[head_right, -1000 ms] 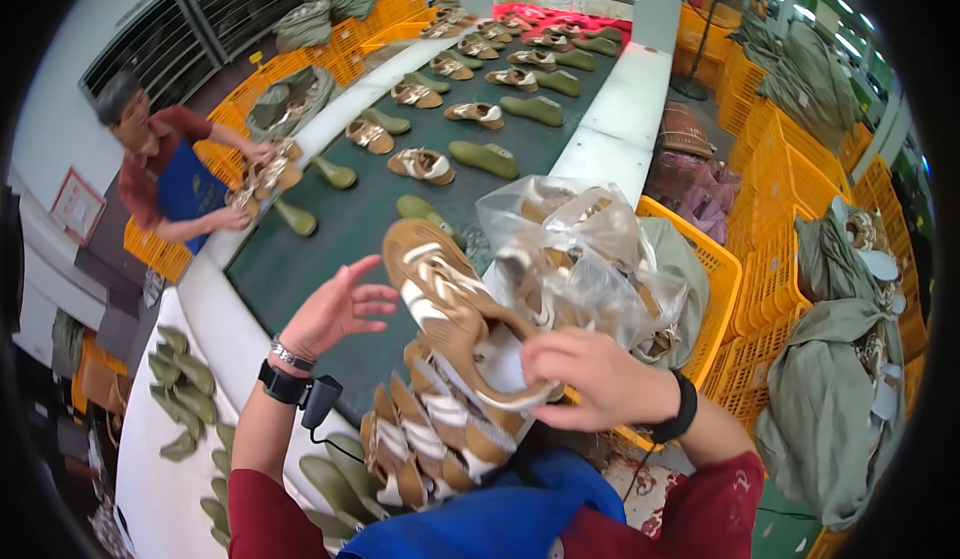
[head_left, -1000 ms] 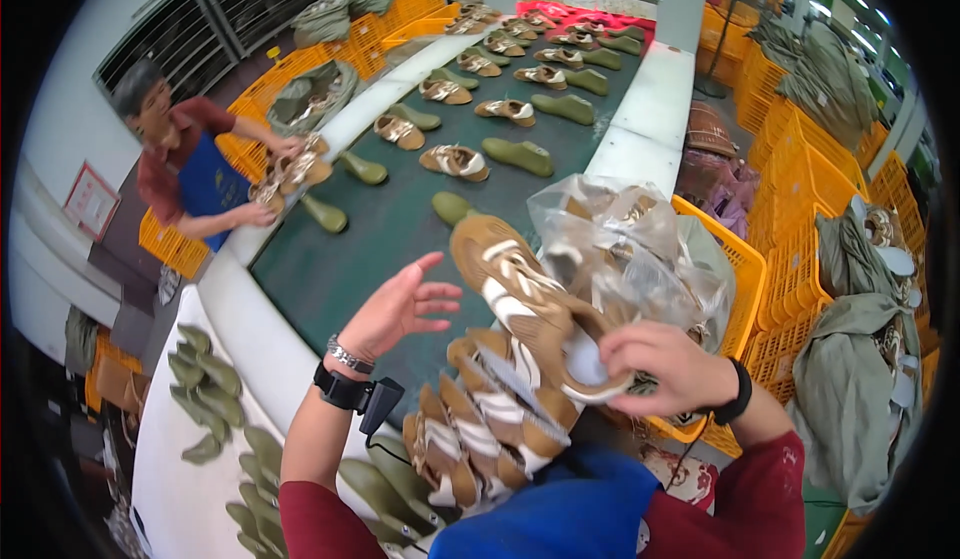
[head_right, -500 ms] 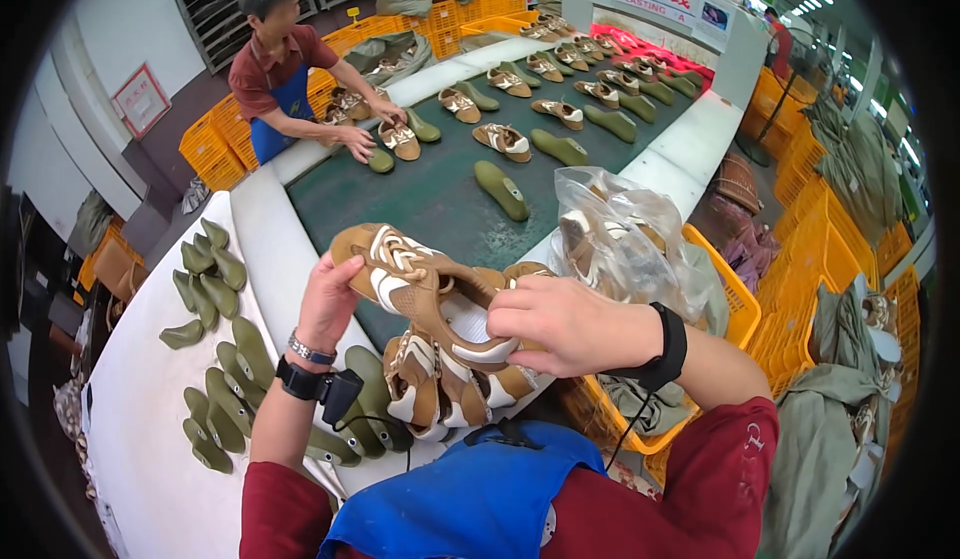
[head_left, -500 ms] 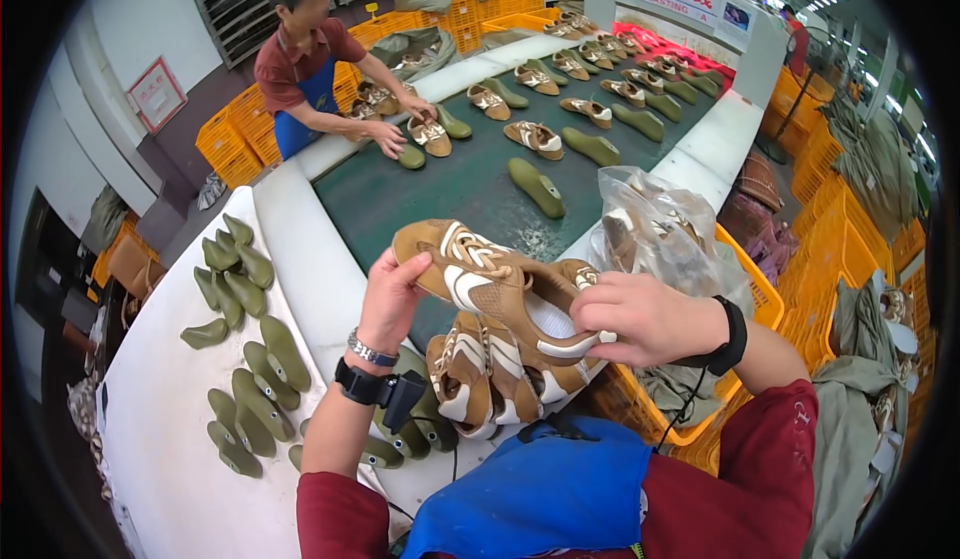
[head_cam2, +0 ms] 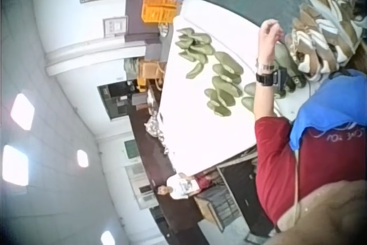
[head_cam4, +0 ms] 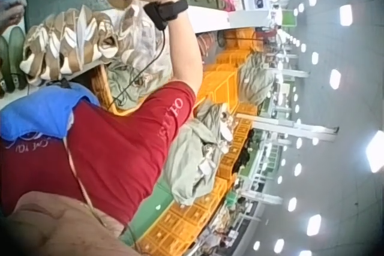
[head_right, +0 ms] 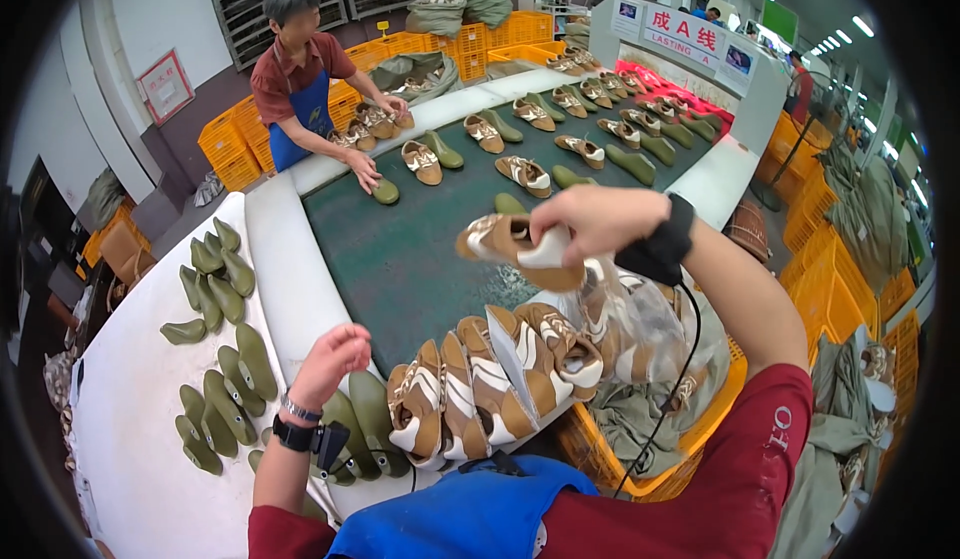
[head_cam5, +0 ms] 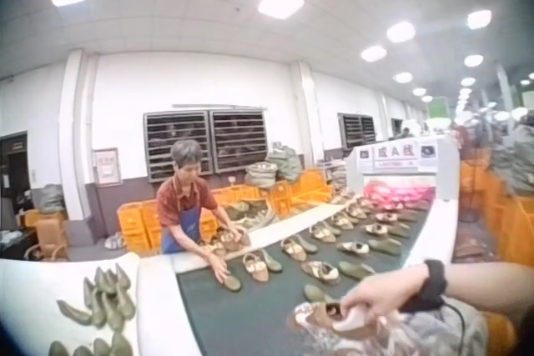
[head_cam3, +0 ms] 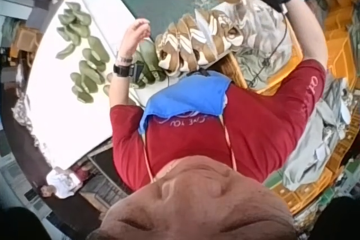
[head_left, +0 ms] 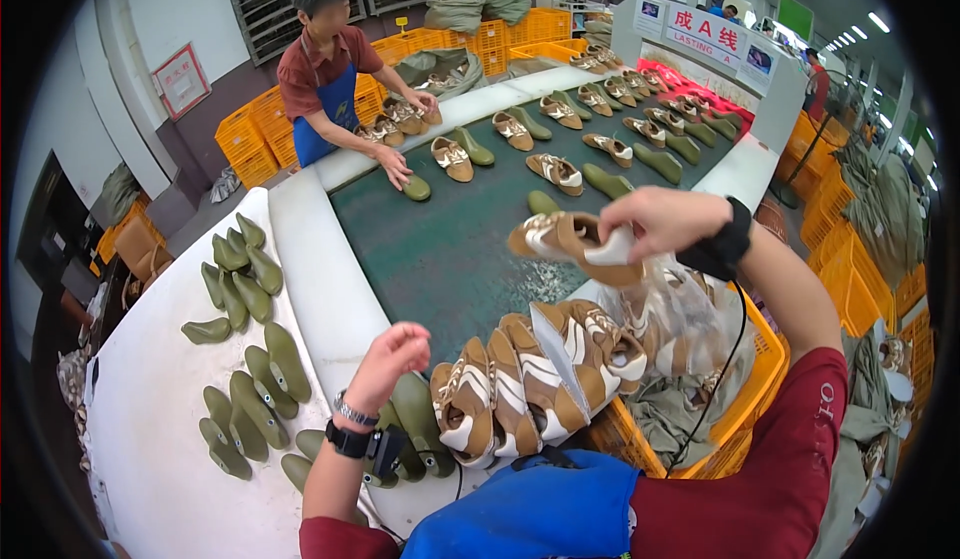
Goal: The person is manually assembling and inspecting shoes on a production line, placing finished uppers onto shoe lasts and arranging them on a conveyor belt.
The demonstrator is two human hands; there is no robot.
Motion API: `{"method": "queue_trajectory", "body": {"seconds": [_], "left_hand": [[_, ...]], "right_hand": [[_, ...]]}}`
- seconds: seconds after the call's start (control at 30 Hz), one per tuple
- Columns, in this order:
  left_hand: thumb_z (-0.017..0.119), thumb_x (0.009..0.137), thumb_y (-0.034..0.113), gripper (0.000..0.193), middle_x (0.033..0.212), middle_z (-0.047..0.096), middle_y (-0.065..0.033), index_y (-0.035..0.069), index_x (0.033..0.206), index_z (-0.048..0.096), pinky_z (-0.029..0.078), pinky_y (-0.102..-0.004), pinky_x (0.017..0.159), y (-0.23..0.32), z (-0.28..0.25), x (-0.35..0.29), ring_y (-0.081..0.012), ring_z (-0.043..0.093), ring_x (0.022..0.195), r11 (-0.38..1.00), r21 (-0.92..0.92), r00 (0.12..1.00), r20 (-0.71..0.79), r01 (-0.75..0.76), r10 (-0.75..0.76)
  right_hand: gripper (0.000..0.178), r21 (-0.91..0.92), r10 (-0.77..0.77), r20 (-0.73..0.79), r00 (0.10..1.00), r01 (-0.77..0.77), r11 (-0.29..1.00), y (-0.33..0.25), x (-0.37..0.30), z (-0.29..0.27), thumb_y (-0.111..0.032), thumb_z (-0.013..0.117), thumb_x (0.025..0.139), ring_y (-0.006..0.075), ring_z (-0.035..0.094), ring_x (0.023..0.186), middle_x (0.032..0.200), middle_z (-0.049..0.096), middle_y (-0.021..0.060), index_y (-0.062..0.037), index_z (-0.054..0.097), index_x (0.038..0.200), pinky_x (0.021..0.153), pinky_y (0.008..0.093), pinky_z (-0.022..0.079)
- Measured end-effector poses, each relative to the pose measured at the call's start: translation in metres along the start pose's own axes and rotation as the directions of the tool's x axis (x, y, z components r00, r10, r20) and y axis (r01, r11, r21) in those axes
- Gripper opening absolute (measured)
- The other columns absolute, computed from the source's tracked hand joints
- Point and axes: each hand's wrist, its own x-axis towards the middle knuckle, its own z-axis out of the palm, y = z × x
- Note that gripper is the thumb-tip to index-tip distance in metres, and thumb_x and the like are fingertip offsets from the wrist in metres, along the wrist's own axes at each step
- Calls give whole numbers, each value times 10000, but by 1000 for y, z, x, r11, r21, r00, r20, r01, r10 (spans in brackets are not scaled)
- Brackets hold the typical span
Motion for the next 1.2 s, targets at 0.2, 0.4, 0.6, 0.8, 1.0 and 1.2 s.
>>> {"method": "queue_trajectory", "body": {"seconds": [0.2,0.4,0.6,0.8,1.0,1.2], "left_hand": [[532,874,110,117,729,550,-5,15,942,536,443,-219,645,-40,-9,-36,-84,525,677,993,116,976,-218,26,0],[552,852,82,127,749,580,-44,10,956,543,473,-236,605,-76,-23,-115,-126,565,668,986,-102,740,-652,131,-166],[586,806,111,141,808,606,-132,42,928,605,449,-376,759,-71,-18,-148,-294,594,795,963,-125,560,-792,239,-242],[587,824,96,180,737,581,-39,-1,968,543,476,-250,598,-123,-59,-159,-127,568,661,973,29,619,-776,228,-122],[666,760,266,482,895,584,-167,29,1143,494,482,-372,732,-137,-36,-138,-300,589,840,576,712,803,-576,401,153],[665,737,325,691,916,577,-229,113,1307,336,478,-446,713,-170,-19,-137,-391,575,838,444,773,813,-562,452,151]], "right_hand": [[325,123,204,0,979,-203,972,143,142,51,-126,637,643,188,610,674,770,625,88,-51,597,957,584,307,485],[295,-78,368,-5,930,-367,927,229,248,143,-94,638,649,269,629,805,835,644,132,-76,629,943,699,358,486],[372,241,448,-433,782,-379,894,264,275,183,-21,592,696,311,565,984,988,613,170,-94,613,1060,870,361,429],[433,113,236,-106,966,-224,968,215,249,149,35,484,678,298,546,1042,1037,610,151,-66,599,1083,885,354,433],[394,62,57,-124,991,-49,997,119,161,87,12,479,702,303,602,883,943,633,170,-35,588,1078,781,356,468],[306,44,-147,-98,984,152,987,21,89,80,-59,560,763,299,616,797,869,636,157,-9,570,1065,719,348,486]]}}
